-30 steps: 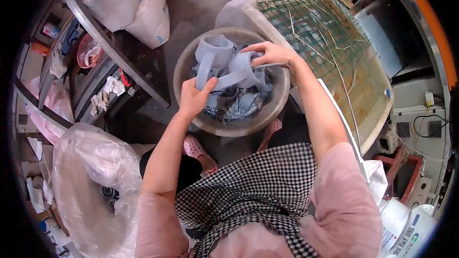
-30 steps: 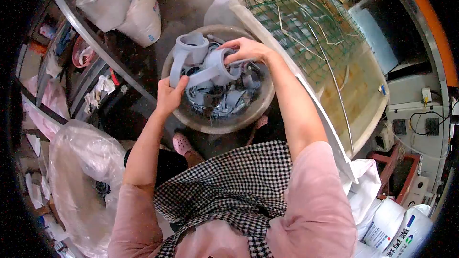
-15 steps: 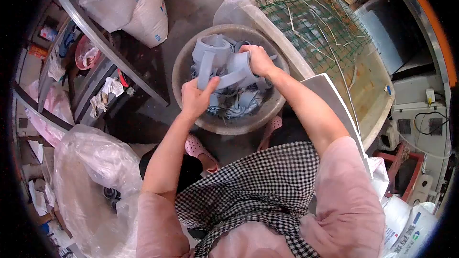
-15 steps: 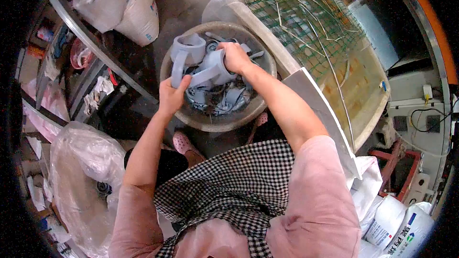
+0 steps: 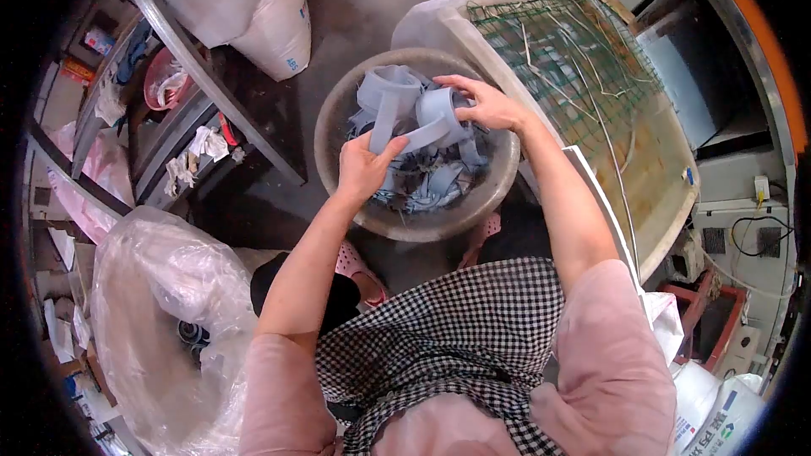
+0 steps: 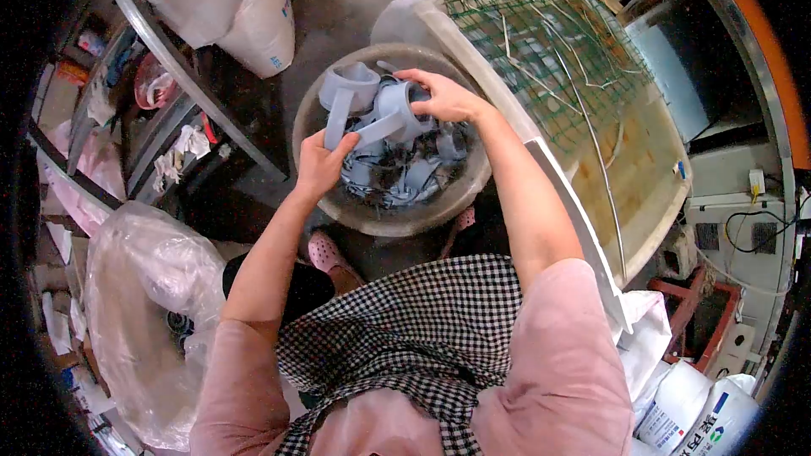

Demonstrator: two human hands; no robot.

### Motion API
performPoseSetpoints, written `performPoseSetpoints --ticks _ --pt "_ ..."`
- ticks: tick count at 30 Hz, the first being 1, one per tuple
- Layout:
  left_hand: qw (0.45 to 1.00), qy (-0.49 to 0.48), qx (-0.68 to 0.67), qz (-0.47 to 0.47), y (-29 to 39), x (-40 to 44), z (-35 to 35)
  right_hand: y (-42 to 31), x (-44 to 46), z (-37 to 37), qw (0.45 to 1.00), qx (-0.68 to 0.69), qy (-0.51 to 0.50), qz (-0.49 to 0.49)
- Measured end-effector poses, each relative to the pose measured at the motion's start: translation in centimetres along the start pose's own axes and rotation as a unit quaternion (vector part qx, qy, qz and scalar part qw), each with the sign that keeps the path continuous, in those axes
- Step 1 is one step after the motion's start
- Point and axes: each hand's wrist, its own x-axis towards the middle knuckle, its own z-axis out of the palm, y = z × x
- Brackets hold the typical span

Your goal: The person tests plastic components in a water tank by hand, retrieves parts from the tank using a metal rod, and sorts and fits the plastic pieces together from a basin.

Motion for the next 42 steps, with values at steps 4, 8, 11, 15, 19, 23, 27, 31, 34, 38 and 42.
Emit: performPoseSetpoints --ticks 4,8,11,15,19,23,27,31,34,38,42 --pt "1.0 -0.005 0.011 0.014 1.1 0.0 -0.1 -0.4 0.1 0.2 0.999 -0.028 0.01 0.032" --pt "0.998 -0.049 -0.023 -0.045 2.4 -0.2 -0.2 -0.3 0.4 0.5 0.986 -0.104 0.119 -0.052" --pt "0.997 -0.034 -0.051 -0.04 2.5 0.0 -0.5 -3.2 -1.6 -0.1 0.952 -0.243 0.18 -0.041" --pt "0.991 -0.002 -0.11 -0.079 2.8 0.0 -0.8 -6.1 -11.5 -1.4 0.86 -0.472 0.193 0.035" --pt "0.975 -0.001 -0.197 -0.099 3.2 0.1 -0.7 -5.8 -24.8 -0.8 0.812 -0.482 0.206 0.257" --pt "0.977 -0.032 -0.196 -0.079 4.3 -0.5 -0.6 -4.5 -30.1 -0.6 0.813 -0.448 0.237 0.286" --pt "0.955 -0.041 -0.276 -0.102 4.2 -0.4 0.0 -4.0 -31.4 -5.0 0.848 -0.385 0.278 0.235" --pt "0.942 -0.083 -0.31 -0.101 4.0 -0.5 -0.2 -4.4 -29.9 -10.0 0.876 -0.318 0.228 0.282" --pt "0.93 -0.084 -0.343 -0.103 4.1 -0.5 0.0 -1.5 -29.7 -12.4 0.808 -0.413 0.275 0.318" --pt "0.912 -0.087 -0.384 -0.114 4.0 -0.3 -0.1 -2.6 -28.6 -11.2 0.659 -0.555 0.316 0.398" --pt "0.923 -0.095 -0.364 -0.078 4.4 -0.3 0.0 -2.9 -26.3 -8.9 0.72 -0.561 0.383 0.14"
